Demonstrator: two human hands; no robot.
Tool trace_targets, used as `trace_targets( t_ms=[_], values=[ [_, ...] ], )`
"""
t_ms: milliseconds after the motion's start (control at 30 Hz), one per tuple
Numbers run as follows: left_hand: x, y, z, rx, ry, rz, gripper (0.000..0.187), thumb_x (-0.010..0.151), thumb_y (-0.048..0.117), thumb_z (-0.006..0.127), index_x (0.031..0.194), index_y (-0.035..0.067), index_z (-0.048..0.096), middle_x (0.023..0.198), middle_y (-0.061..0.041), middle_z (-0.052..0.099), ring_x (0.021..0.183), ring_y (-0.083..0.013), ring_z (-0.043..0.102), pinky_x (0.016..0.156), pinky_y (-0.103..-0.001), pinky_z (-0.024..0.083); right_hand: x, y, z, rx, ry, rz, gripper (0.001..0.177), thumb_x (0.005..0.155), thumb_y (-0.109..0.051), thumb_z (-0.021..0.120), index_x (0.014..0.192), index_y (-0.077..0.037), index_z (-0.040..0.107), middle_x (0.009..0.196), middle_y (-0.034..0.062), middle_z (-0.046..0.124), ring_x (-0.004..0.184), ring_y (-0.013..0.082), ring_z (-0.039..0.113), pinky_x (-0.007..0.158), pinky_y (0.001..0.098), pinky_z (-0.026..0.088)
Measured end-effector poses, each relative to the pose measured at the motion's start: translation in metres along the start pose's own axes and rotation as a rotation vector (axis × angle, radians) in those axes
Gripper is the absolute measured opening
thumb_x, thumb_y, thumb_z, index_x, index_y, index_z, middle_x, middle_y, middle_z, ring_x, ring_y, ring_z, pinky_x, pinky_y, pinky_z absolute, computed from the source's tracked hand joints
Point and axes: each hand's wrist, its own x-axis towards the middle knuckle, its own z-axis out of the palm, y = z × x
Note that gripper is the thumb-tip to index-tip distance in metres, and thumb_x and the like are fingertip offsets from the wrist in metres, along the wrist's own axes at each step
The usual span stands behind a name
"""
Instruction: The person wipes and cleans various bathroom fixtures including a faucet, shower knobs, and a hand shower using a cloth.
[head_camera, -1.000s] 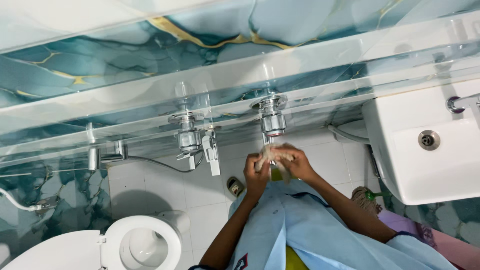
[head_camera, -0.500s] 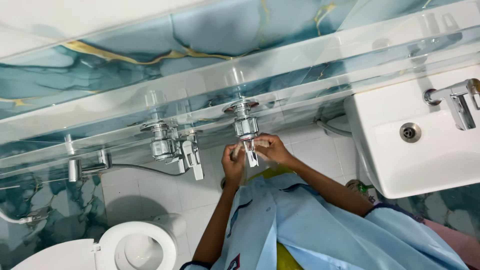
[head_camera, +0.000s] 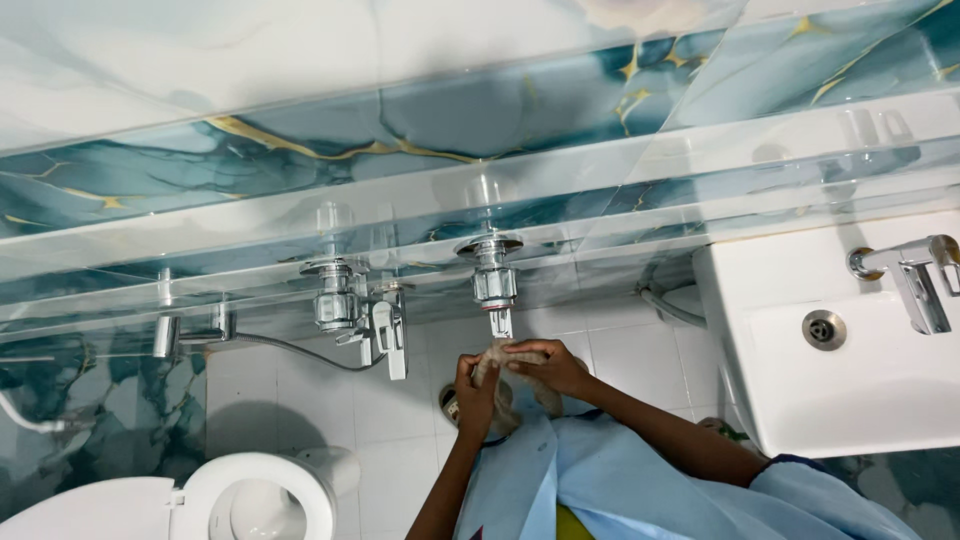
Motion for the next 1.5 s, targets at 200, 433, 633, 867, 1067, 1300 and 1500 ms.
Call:
trace_targets(
  t_ms=[200,433,633,867,1067,1300,1500],
  values=[
    [0.044,0.008,0.02,-0.151,0.044,0.036,0.019,0.099,0.017,0.07,0.103,0.004,0.056,0.094,-0.002,0.06,0.084,-0.0088,0.054,0.074,-0.026,0.049,0.062,0.012,-0.022,0.117,0.09,0.071,0.031,0.095,-0.008,0.076,0.125,0.002,0.073,0.119,0.0179,0.075,0.103,0.0192,0.07,0.093,0.0352,0.058],
    [-0.012,0.0,0.009,-0.191,0.012,-0.017,0.024,0.097,0.014,0.073,0.108,0.003,0.055,0.096,-0.004,0.063,0.085,-0.0086,0.057,0.073,-0.025,0.048,-0.004,0.013,-0.008,0.073,0.029,0.073,0.032,0.092,-0.005,0.074,0.123,0.001,0.071,0.124,0.0131,0.072,0.111,0.0174,0.069,0.098,0.031,0.057],
    [0.037,0.017,0.023,-0.2,0.069,0.099,0.023,0.096,0.014,0.076,0.108,0.001,0.061,0.099,-0.005,0.068,0.089,-0.0086,0.061,0.079,-0.024,0.052,0.036,0.022,-0.022,0.224,0.208,0.108,0.026,0.094,-0.002,0.074,0.12,0.002,0.073,0.114,0.0179,0.075,0.098,0.0194,0.072,0.089,0.0333,0.061],
    [0.019,0.022,0.005,-0.277,-0.046,0.053,0.026,0.092,0.012,0.078,0.111,0.0,0.064,0.104,-0.006,0.072,0.093,-0.0095,0.067,0.082,-0.025,0.056,0.027,-0.006,-0.011,0.169,0.261,0.172,0.032,0.087,0.003,0.073,0.119,-0.001,0.072,0.116,0.0137,0.075,0.099,0.0153,0.073,0.091,0.0315,0.061],
    [0.013,0.018,0.001,-0.193,-0.059,-0.109,0.023,0.091,0.017,0.077,0.106,0.004,0.065,0.093,-0.004,0.066,0.079,-0.0095,0.061,0.067,-0.029,0.054,0.001,-0.018,0.005,0.261,0.243,0.22,0.029,0.086,0.002,0.073,0.115,-0.003,0.072,0.108,0.0101,0.076,0.091,0.0164,0.073,0.084,0.0347,0.062],
    [-0.044,0.137,-0.038,0.448,-0.316,0.435,0.034,0.081,0.014,0.086,0.11,0.008,0.07,0.099,-0.008,0.069,0.085,-0.0199,0.071,0.072,-0.033,0.058,-0.027,-0.157,-0.026,-0.275,-0.298,0.205,0.04,0.079,-0.001,0.078,0.117,-0.011,0.077,0.118,0.0072,0.077,0.107,0.0177,0.073,0.1,0.0358,0.056],
    [0.042,0.255,0.002,0.41,0.005,0.838,0.035,0.091,0.009,0.079,0.124,0.015,0.069,0.116,-0.012,0.06,0.096,-0.025,0.069,0.08,-0.034,0.059,0.036,-0.216,-0.025,-0.302,0.303,-0.347,0.046,0.097,0.012,0.059,0.138,-0.008,0.06,0.12,0.0128,0.066,0.101,0.019,0.067,0.085,0.0342,0.058]
  ],
)
